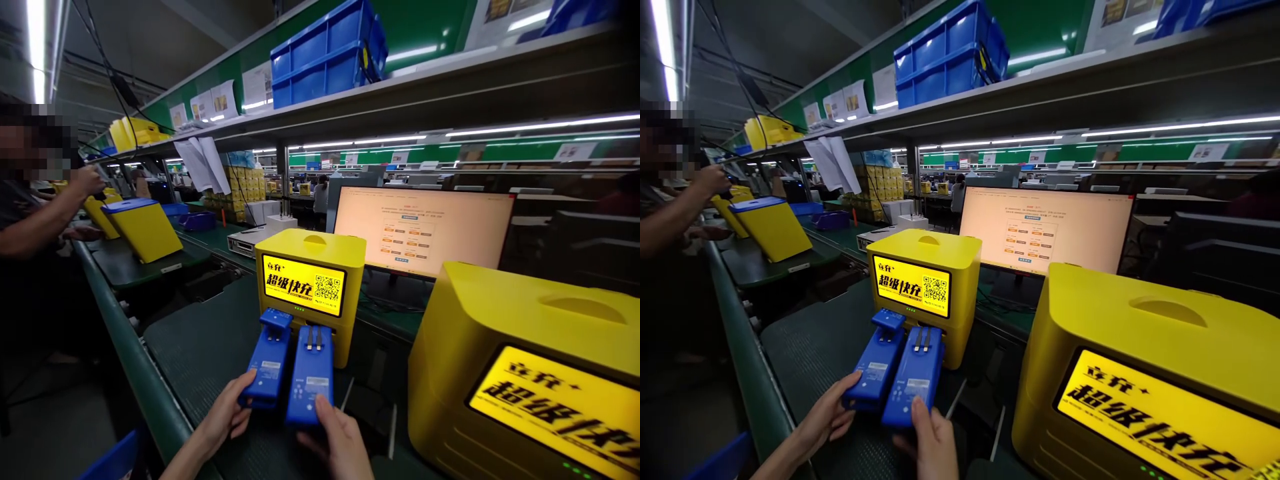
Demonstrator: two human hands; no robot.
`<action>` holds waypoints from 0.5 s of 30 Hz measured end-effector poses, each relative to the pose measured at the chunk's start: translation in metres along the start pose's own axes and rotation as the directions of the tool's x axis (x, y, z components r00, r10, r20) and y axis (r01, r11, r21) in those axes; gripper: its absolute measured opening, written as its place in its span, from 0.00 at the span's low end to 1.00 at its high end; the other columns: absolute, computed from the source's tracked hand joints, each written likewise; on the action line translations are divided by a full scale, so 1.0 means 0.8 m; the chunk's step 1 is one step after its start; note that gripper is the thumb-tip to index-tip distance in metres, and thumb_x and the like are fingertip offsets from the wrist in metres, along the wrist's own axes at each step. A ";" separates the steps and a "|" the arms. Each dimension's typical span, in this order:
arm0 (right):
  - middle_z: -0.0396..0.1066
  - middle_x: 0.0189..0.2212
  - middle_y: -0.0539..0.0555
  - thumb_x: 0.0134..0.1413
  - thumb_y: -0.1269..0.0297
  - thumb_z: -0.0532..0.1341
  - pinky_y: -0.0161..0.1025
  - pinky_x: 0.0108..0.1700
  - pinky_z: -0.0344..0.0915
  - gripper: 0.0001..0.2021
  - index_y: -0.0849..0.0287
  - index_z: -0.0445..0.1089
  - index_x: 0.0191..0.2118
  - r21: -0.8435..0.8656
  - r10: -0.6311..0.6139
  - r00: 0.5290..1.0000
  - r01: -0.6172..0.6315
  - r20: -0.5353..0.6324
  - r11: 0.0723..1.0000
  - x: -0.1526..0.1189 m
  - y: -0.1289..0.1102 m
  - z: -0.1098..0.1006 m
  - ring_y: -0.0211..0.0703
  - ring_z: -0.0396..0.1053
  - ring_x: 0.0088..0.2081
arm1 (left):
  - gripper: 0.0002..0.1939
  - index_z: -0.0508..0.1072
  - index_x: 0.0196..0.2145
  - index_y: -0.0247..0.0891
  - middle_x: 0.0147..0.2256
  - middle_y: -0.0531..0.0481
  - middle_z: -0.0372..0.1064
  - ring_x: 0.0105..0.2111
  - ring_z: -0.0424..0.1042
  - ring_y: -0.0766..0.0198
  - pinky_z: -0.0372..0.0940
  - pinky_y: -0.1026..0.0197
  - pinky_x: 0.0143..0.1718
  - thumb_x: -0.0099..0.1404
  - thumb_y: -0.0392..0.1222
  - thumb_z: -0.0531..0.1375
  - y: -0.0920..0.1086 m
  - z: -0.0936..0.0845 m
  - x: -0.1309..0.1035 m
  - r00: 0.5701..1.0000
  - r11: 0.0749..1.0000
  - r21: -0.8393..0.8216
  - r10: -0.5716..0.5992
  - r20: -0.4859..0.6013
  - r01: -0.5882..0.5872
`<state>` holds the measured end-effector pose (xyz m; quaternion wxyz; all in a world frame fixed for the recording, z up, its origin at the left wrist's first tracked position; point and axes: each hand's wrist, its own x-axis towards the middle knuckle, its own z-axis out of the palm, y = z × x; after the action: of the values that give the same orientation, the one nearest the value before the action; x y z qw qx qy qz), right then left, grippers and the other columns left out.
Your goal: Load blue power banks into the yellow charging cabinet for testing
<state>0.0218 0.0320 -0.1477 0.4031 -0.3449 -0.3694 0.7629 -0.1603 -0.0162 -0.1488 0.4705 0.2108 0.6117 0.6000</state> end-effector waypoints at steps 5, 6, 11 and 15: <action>0.73 0.38 0.58 0.33 0.37 0.66 0.40 0.41 0.70 0.35 0.66 0.72 0.39 0.153 -0.023 0.999 0.029 -0.046 0.988 0.014 0.007 0.027 0.52 0.67 0.45 | 0.33 0.58 0.19 0.37 0.15 0.61 0.53 0.12 0.41 0.79 0.37 0.72 0.12 0.32 0.66 0.68 0.018 -0.033 0.023 0.996 0.995 0.050 -0.083 0.043 0.080; 0.72 0.39 0.59 0.32 0.36 0.66 0.41 0.43 0.70 0.36 0.67 0.72 0.39 0.164 -0.008 1.000 0.013 -0.029 0.986 0.019 0.004 0.030 0.53 0.66 0.46 | 0.33 0.57 0.18 0.37 0.14 0.61 0.52 0.12 0.41 0.79 0.36 0.72 0.12 0.31 0.65 0.69 0.021 -0.035 0.028 0.996 0.995 0.056 -0.085 0.028 0.083; 0.71 0.41 0.60 0.26 0.32 0.65 0.43 0.46 0.67 0.40 0.65 0.71 0.38 0.120 -0.036 0.999 0.040 -0.035 0.992 0.068 -0.028 0.041 0.55 0.65 0.48 | 0.26 0.65 0.23 0.35 0.16 0.56 0.58 0.15 0.57 0.68 0.51 0.67 0.14 0.48 0.65 0.60 0.022 -0.004 0.072 0.968 0.998 0.037 0.063 -0.241 -0.056; 0.66 0.50 0.55 0.31 0.32 0.62 0.44 0.46 0.65 0.38 0.56 0.70 0.44 0.051 -0.022 1.000 0.023 -0.020 0.998 0.086 -0.051 0.027 0.52 0.60 0.53 | 0.20 0.66 0.38 0.35 0.35 0.49 0.66 0.32 0.67 0.63 0.64 0.60 0.32 0.66 0.55 0.49 0.023 0.042 0.118 0.786 0.954 0.056 0.276 -0.553 -0.296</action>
<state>-0.0113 0.1021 -0.1184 0.4240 -0.3377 -0.3497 0.7641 -0.1823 0.0828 -0.1564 0.1801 0.1099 0.6724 0.7095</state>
